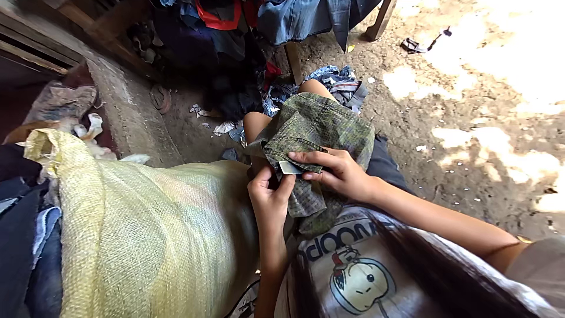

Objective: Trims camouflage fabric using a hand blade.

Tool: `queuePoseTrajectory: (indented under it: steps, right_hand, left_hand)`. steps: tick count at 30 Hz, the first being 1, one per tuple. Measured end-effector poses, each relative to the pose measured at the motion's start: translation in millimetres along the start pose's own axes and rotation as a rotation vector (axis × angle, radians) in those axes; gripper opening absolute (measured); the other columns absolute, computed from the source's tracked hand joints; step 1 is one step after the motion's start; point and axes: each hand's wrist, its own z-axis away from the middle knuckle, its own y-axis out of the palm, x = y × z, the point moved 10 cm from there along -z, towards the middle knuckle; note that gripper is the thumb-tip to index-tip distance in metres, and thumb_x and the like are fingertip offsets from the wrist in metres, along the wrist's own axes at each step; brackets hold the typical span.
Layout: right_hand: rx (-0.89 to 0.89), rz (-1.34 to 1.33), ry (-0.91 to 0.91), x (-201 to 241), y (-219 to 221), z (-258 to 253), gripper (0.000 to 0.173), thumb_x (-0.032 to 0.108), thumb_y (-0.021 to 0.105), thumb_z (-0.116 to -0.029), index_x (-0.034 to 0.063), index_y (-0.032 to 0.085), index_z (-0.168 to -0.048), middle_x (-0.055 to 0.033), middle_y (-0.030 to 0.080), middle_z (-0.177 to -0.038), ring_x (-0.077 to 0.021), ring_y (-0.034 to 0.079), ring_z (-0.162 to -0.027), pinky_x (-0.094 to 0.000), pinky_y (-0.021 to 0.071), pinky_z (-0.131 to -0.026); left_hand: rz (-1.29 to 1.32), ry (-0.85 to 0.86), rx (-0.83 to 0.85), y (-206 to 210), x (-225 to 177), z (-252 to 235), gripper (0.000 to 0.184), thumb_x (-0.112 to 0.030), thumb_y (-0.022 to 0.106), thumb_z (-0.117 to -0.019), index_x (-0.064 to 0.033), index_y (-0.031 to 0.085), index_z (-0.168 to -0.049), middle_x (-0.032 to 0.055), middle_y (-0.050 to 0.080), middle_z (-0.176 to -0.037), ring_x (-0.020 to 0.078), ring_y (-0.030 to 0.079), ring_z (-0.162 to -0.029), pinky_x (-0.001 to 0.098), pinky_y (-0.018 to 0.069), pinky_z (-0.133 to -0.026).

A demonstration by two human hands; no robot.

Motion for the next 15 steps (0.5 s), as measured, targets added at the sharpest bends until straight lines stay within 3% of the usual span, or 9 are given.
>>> queuePoseTrajectory:
  steps: [4,8,12,14,15]
  right_hand:
    - [-0.021,-0.079,0.057,-3.5,2.0,-2.9,0.031,0.026,0.059,-0.1025,0.0010,0.071,-0.115,-0.0083,0.075,-0.110,-0.0072,0.070,-0.100,-0.0246,0.0552,-0.085]
    - [0.000,-0.128,0.049,-3.7,0.4,-3.2,0.032,0.026,0.061,-0.1013,0.0003,0.069,-0.119,-0.0076,0.074,-0.110,-0.0046,0.069,-0.100,-0.0221,0.0550,-0.086]
    - [0.030,-0.146,0.051,-6.5,-0.5,0.9,0.032,0.026,0.057,-0.1037,0.0005,0.070,-0.119,-0.0077,0.074,-0.117,-0.0038,0.069,-0.105,-0.0219,0.0544,-0.088]
    - [0.003,-0.252,0.128,-11.1,-0.5,1.1,0.031,0.024,0.054,-0.1054,0.0001,0.070,-0.115,-0.0036,0.075,-0.111,0.0024,0.066,-0.093,-0.0165,0.0530,-0.080]
    - [-0.009,-0.358,0.200,-15.2,0.8,0.9,0.027,0.022,0.052,-0.1059,0.0012,0.069,-0.113,0.0009,0.072,-0.101,0.0060,0.061,-0.080,-0.0126,0.0496,-0.071]
  left_hand:
    - [-0.010,-0.001,-0.008,2.9,4.0,0.4,0.016,0.006,0.065,-0.0813,-0.0037,0.072,-0.091,-0.0049,0.073,-0.081,0.0001,0.070,-0.077,0.0207,0.0596,-0.074]
    - [0.035,-0.029,-0.026,4.2,5.5,1.8,0.018,0.008,0.063,-0.0807,-0.0042,0.072,-0.091,-0.0053,0.073,-0.081,0.0001,0.069,-0.077,0.0204,0.0594,-0.074]
    - [0.027,-0.040,-0.020,4.9,5.7,2.0,0.016,0.007,0.063,-0.0824,-0.0042,0.071,-0.091,-0.0050,0.073,-0.081,0.0003,0.069,-0.077,0.0208,0.0593,-0.075]
    - [-0.013,-0.028,-0.010,6.3,5.2,0.7,0.013,0.005,0.064,-0.0832,-0.0036,0.071,-0.091,-0.0048,0.073,-0.081,0.0001,0.069,-0.077,0.0207,0.0594,-0.075]
    - [-0.034,-0.020,-0.003,7.1,4.4,-0.5,0.012,0.004,0.065,-0.0835,-0.0039,0.071,-0.091,-0.0051,0.073,-0.081,-0.0004,0.069,-0.076,0.0202,0.0592,-0.074]
